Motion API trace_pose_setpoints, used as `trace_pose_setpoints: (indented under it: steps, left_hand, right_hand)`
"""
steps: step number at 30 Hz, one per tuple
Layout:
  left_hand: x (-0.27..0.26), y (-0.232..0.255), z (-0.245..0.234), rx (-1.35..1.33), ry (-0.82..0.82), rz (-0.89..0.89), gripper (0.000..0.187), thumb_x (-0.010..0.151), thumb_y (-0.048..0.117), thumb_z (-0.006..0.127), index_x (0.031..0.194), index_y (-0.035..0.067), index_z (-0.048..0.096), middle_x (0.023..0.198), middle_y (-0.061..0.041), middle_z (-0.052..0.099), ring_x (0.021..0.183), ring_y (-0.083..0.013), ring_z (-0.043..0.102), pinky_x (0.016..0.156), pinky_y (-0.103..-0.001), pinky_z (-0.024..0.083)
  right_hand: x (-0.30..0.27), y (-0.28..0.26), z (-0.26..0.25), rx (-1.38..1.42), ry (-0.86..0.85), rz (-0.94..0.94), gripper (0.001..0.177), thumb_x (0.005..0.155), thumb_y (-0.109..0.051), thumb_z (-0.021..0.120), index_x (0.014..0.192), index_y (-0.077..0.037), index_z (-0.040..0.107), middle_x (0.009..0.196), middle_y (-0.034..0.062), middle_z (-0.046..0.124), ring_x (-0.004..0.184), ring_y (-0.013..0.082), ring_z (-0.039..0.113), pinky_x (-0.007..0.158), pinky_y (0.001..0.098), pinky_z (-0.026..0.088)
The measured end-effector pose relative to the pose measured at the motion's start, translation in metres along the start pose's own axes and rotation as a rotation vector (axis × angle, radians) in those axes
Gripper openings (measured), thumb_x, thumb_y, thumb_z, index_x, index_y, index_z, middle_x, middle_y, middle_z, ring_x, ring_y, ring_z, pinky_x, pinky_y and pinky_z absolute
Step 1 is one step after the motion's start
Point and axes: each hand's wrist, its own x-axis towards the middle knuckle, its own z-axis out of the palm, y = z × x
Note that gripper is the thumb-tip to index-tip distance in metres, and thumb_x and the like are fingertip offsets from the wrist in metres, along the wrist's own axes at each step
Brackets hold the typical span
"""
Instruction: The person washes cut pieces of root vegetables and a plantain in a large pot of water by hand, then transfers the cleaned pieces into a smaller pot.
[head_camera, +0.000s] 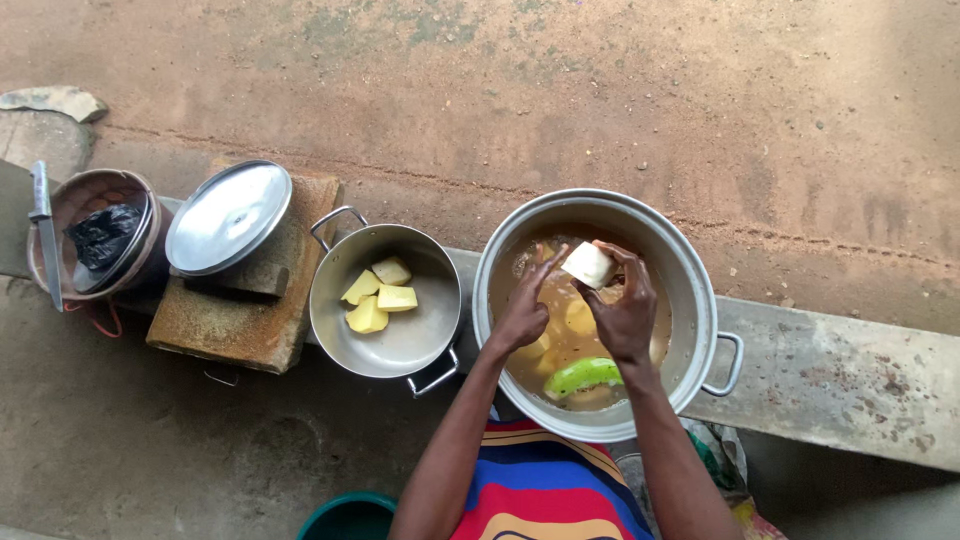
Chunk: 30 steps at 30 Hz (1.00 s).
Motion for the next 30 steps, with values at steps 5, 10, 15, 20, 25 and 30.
trace_pose_setpoints:
  steps: [5,10,15,20,25,30]
  left_hand:
    - [0.003,-0.009,0.001,-0.379,0.047,0.164,0.099,0.079,-0.019,0.042,0.165,0.026,0.02,0.174,-0.016,0.009,0.155,-0.0405,0.026,0.127,-0.05,0.027]
    - [0.002,-0.01,-0.007,-1.061,0.028,0.066,0.079,0.102,0.003,0.051,0.164,0.023,0.008,0.171,-0.018,0.017,0.149,-0.0375,0.039,0.122,-0.051,0.038]
    - [0.01,-0.017,-0.014,-1.2,0.002,-0.005,0.064,0.109,0.039,0.036,0.165,0.017,0.016,0.164,-0.021,0.036,0.146,-0.0368,0.045,0.12,-0.045,0.041]
    - [-0.005,-0.005,-0.02,-0.648,0.02,-0.059,0.055,0.103,0.033,0.061,0.147,0.001,0.055,0.131,-0.022,0.065,0.112,-0.0291,0.064,0.095,-0.038,0.053]
    - [-0.03,0.023,-0.059,-0.653,0.177,-0.116,0.045,0.093,0.017,0.073,0.133,0.001,0.06,0.113,-0.013,0.072,0.095,-0.0193,0.072,0.071,-0.027,0.064]
    - [-0.061,0.005,-0.102,-0.8,0.523,-0.12,0.041,0.09,0.008,0.071,0.129,-0.003,0.06,0.116,-0.013,0.072,0.096,-0.0198,0.076,0.073,-0.031,0.069]
  right_hand:
    - [-0.006,0.025,0.021,0.189,-0.189,0.434,0.056,0.08,-0.023,0.085,0.128,-0.005,0.063,0.116,0.0143,0.072,0.103,0.0259,0.072,0.085,0.0346,0.062]
    - [-0.015,0.038,0.019,0.842,-0.147,0.897,0.043,0.093,-0.027,0.071,0.127,-0.003,0.06,0.102,0.0115,0.073,0.085,0.0204,0.073,0.063,0.0268,0.055]
    - [-0.004,0.022,0.018,1.102,-0.281,0.914,0.043,0.106,-0.036,0.053,0.129,-0.001,0.06,0.1,0.0112,0.072,0.078,0.0196,0.071,0.06,0.0253,0.049]
    - [0.004,-0.01,0.021,1.029,-0.384,0.924,0.044,0.109,-0.039,0.042,0.131,-0.003,0.057,0.096,0.011,0.07,0.072,0.0187,0.068,0.059,0.0269,0.049]
    - [0.01,-0.033,0.046,0.968,-0.476,0.888,0.041,0.11,-0.036,0.039,0.133,-0.004,0.049,0.103,0.0118,0.068,0.078,0.0179,0.069,0.065,0.0313,0.058]
    - [0.026,-0.073,0.094,0.744,-0.695,0.666,0.038,0.1,-0.02,0.056,0.134,-0.004,0.047,0.107,0.0153,0.071,0.09,0.023,0.075,0.073,0.0322,0.065]
